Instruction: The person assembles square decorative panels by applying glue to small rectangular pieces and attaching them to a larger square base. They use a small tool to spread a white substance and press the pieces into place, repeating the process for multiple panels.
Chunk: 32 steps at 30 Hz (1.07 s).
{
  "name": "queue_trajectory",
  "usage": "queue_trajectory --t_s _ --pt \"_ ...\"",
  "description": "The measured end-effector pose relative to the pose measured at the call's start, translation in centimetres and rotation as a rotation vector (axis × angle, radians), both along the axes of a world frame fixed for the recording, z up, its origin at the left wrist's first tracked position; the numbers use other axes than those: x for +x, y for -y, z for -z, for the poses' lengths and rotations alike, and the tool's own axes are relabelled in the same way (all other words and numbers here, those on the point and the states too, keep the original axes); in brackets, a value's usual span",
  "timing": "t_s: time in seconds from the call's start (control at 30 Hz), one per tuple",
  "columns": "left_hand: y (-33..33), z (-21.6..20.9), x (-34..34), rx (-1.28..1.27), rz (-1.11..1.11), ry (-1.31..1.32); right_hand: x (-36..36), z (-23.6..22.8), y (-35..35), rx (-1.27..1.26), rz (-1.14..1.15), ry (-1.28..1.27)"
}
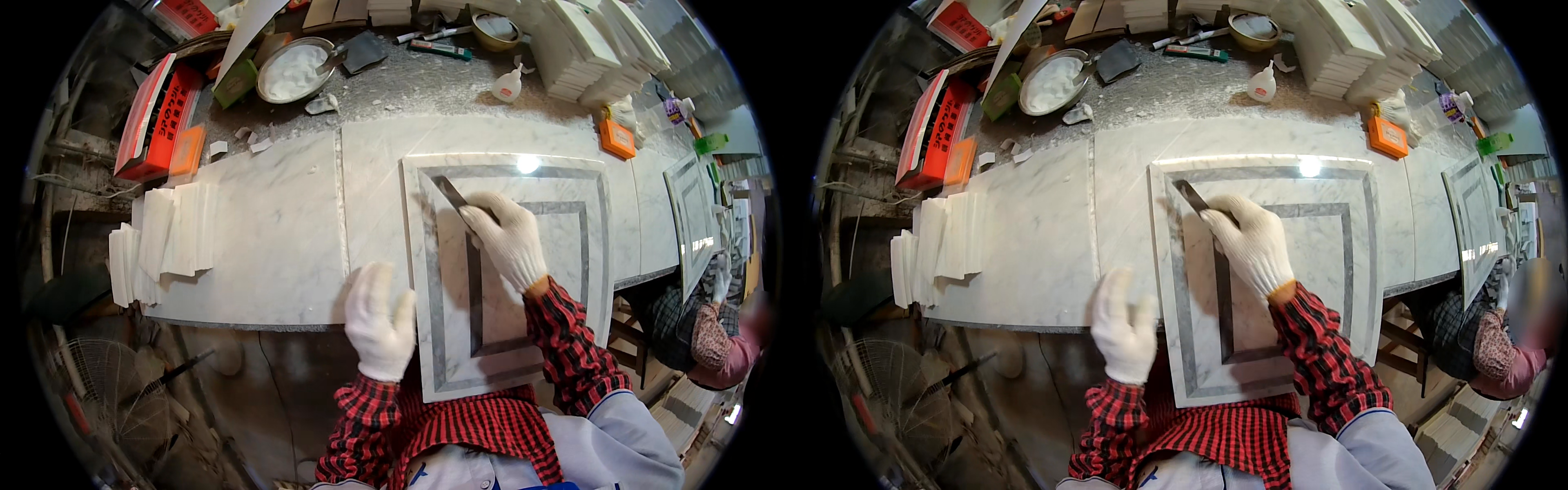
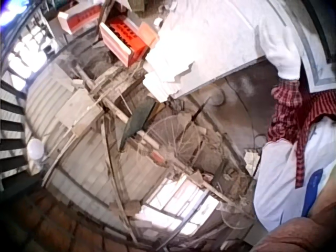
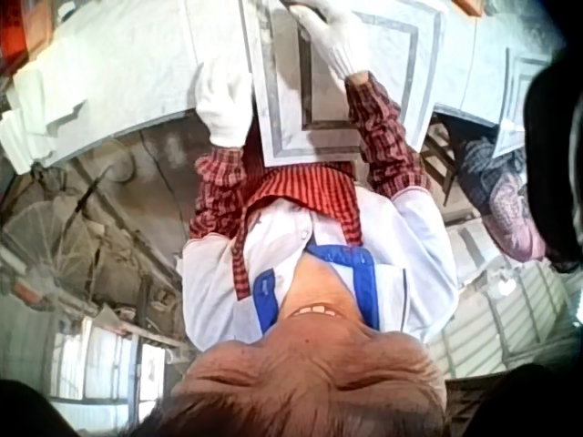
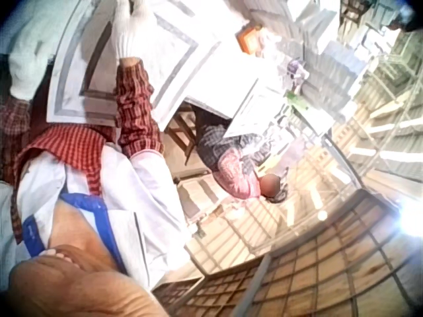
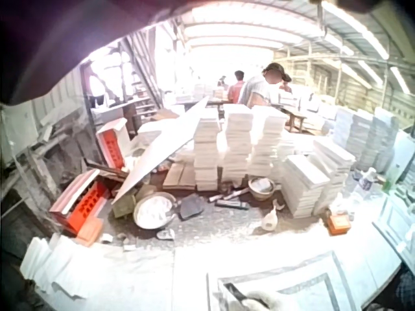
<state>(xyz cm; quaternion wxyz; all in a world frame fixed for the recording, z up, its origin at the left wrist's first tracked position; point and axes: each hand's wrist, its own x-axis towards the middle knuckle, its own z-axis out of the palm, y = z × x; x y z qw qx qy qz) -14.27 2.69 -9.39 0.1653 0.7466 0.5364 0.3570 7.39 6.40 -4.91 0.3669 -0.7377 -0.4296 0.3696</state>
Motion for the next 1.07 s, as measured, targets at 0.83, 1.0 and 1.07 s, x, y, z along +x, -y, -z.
queue_trajectory --t_s 0.83,1.0,1.07 --pt "1.2 2.0 2.4 -0.005 0.188 -0.045 -5.0 3.8 -6.6 -0.034 -0.120 0.640" --pt "1.2 1.9 2.4 -0.004 0.212 -0.029 -4.3 4.6 -6.9 0.008 -0.163 0.637" --pt "1.1 1.8 2.3 -0.001 0.219 -0.029 -3.7 4.4 -6.6 0.004 -0.211 0.625"
